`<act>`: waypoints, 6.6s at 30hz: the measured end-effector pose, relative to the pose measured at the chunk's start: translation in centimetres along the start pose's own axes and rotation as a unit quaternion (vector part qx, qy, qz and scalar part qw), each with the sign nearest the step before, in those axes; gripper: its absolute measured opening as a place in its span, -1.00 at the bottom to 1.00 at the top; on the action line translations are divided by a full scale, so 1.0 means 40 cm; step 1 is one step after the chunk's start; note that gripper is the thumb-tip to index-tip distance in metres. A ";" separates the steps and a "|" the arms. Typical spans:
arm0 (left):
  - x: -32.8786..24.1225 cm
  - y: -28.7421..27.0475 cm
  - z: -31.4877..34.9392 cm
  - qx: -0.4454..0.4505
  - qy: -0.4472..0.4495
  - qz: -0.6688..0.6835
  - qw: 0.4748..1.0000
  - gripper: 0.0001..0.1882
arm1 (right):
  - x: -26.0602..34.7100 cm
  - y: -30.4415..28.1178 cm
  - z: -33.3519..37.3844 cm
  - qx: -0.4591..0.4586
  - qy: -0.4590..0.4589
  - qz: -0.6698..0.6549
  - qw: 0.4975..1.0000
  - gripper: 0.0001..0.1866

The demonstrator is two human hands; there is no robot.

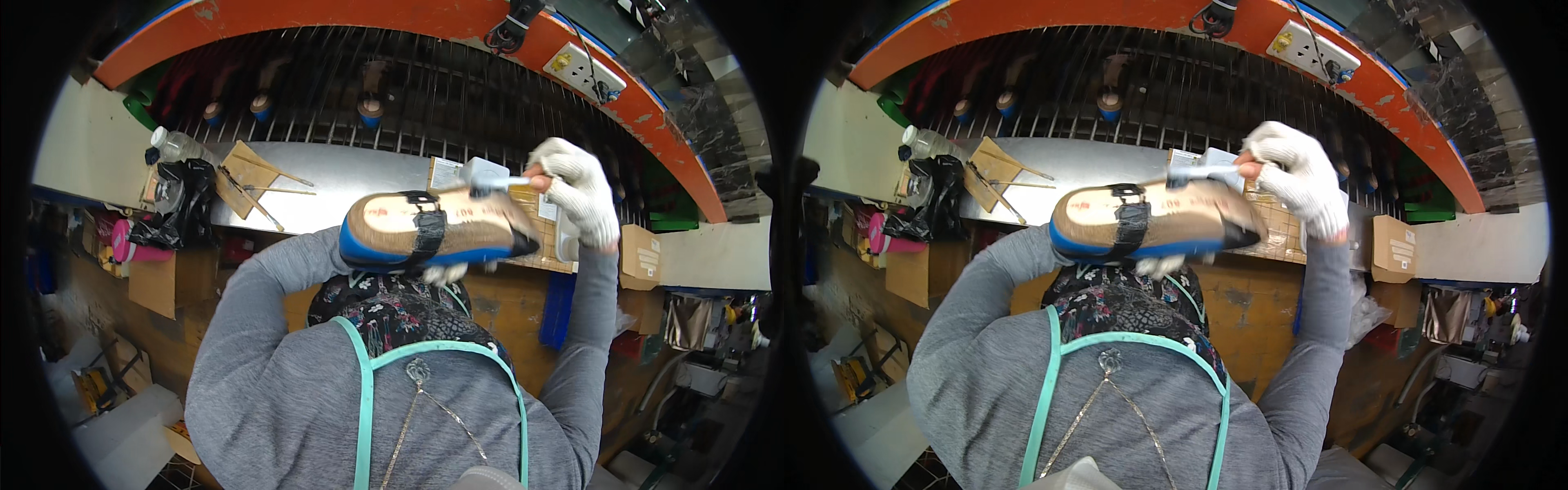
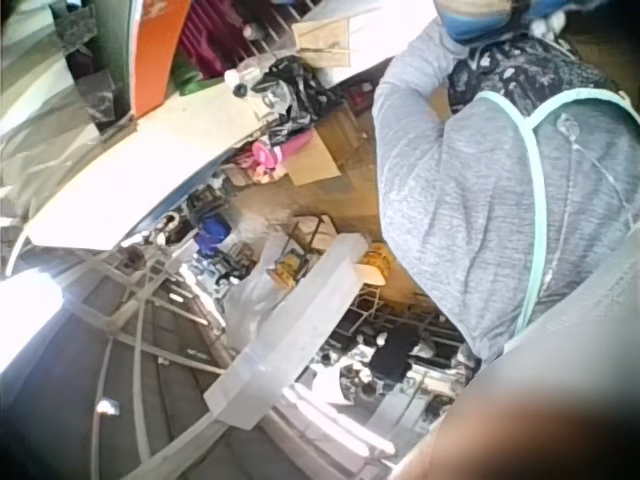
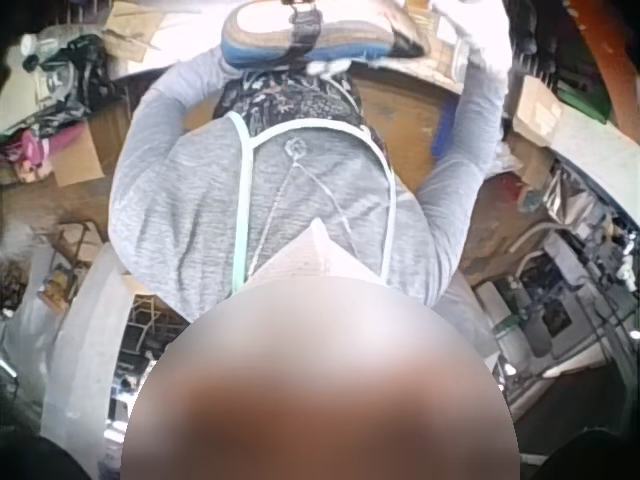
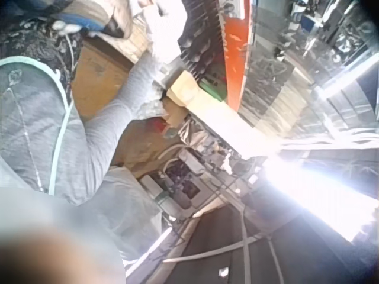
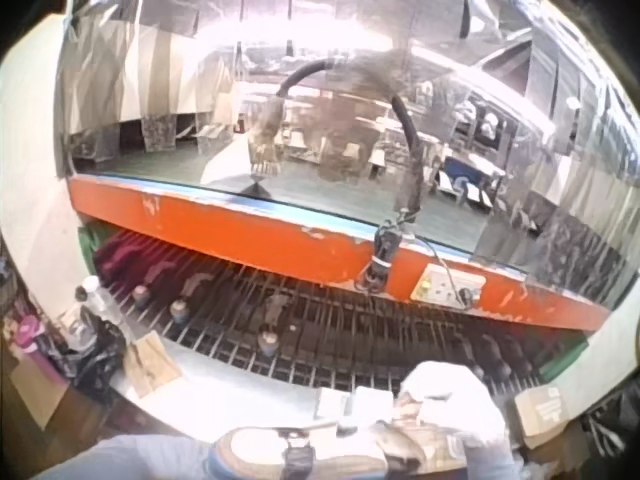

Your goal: The person repeatedly applies glue to the sole of a blue sandal using a small brush. They dip the brush into a container and spread the adhesive along the edges and surface of the sole, rotating the sandal to reach different areas.

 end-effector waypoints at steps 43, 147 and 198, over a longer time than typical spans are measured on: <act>-0.127 -0.373 -0.249 -0.136 0.124 0.057 0.981 0.21 | -0.092 0.175 0.295 -0.344 0.095 0.095 0.929 -0.87; -0.062 -0.073 0.148 -0.305 0.234 -0.063 0.921 0.04 | -0.383 0.405 0.488 -0.295 0.365 0.132 0.873 -0.82; -0.253 0.060 0.165 -0.190 0.504 -0.788 0.298 -0.62 | -0.451 0.467 0.453 -0.339 0.469 -0.083 0.811 -0.84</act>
Point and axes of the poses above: each hand's wrist, its own z-axis away from the middle knuckle, its own y-axis out of the palm, x = y × z, the point moved 6 cm from there along -z, towards the middle knuckle, and after that the axes turned 4 degrees about x, right-handed, at the moved point
